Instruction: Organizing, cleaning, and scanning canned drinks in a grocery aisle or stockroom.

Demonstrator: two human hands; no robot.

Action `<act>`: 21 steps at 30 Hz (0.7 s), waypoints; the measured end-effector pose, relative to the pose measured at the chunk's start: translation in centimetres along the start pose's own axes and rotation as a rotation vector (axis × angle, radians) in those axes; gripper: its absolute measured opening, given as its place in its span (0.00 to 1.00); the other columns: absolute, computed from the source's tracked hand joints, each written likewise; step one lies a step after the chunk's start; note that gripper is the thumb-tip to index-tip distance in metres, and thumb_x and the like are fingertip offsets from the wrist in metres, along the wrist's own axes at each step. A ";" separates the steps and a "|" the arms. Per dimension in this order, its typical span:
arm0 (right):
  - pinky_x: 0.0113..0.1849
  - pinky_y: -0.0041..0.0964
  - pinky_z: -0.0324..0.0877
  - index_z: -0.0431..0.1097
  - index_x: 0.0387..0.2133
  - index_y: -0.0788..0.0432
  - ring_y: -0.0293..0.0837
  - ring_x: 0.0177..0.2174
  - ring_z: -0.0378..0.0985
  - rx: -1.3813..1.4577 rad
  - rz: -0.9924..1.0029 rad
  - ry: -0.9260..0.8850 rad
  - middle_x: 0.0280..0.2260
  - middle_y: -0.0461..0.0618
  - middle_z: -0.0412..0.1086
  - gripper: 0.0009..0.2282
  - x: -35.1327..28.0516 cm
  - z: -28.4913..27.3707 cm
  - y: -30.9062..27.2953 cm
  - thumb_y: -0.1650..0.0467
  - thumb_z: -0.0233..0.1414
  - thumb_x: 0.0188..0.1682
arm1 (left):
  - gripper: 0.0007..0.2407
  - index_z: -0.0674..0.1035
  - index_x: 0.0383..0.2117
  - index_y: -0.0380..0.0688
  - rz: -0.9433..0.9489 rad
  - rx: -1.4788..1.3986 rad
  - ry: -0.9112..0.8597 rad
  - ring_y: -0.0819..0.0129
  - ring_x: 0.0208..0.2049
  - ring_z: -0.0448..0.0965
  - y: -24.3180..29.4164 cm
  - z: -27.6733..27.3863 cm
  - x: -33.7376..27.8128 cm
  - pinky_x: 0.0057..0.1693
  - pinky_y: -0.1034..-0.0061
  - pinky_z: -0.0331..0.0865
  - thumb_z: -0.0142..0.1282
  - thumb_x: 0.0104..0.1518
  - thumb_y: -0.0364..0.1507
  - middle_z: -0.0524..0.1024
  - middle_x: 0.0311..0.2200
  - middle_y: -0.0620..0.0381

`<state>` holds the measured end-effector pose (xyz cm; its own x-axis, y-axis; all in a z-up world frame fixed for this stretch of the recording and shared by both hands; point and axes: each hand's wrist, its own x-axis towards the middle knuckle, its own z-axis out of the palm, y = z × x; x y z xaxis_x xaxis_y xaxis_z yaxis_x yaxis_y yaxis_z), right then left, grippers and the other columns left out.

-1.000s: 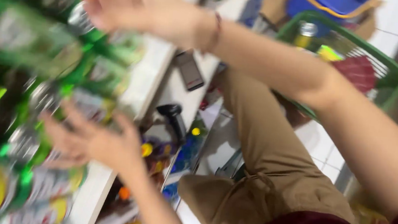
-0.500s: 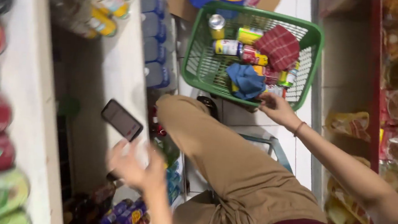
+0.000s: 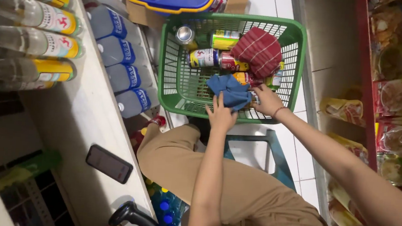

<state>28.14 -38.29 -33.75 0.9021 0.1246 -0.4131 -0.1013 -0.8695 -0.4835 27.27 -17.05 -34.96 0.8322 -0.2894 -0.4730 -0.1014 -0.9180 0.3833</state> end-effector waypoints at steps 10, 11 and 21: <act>0.43 0.54 0.70 0.67 0.53 0.53 0.57 0.46 0.71 -0.241 0.007 -0.064 0.46 0.57 0.65 0.29 0.1 1.5 1.2 0.66 0.64 0.34 | 0.20 0.75 0.52 0.37 -0.133 -0.317 0.134 0.55 0.72 0.50 -2.3 -2.2 2.6 0.66 0.29 0.42 0.58 0.55 0.36 0.57 0.68 0.51; 0.44 0.53 0.70 0.67 0.53 0.54 0.57 0.46 0.72 -0.262 -0.002 -0.067 0.46 0.56 0.65 0.28 0.1 1.7 1.3 0.66 0.64 0.35 | 0.20 0.74 0.51 0.36 -0.186 -0.302 0.290 0.54 0.71 0.51 -2.5 -3.7 2.4 0.67 0.31 0.44 0.58 0.56 0.36 0.57 0.69 0.49; 0.45 0.51 0.68 0.67 0.52 0.57 0.50 0.45 0.74 -0.441 -0.125 -0.107 0.45 0.49 0.70 0.32 2.0 4.7 1.8 0.66 0.66 0.29 | 0.26 0.73 0.55 0.45 -0.374 -0.218 0.455 0.40 0.68 0.48 -4.0 -6.0 1.2 0.61 0.33 0.48 0.61 0.46 0.30 0.50 0.67 0.34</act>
<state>27.75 -37.33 -39.06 0.8455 0.2694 -0.4610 0.2138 -0.9620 -0.1701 31.98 -12.06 -32.31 0.9434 0.2289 -0.2400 0.3150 -0.8447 0.4328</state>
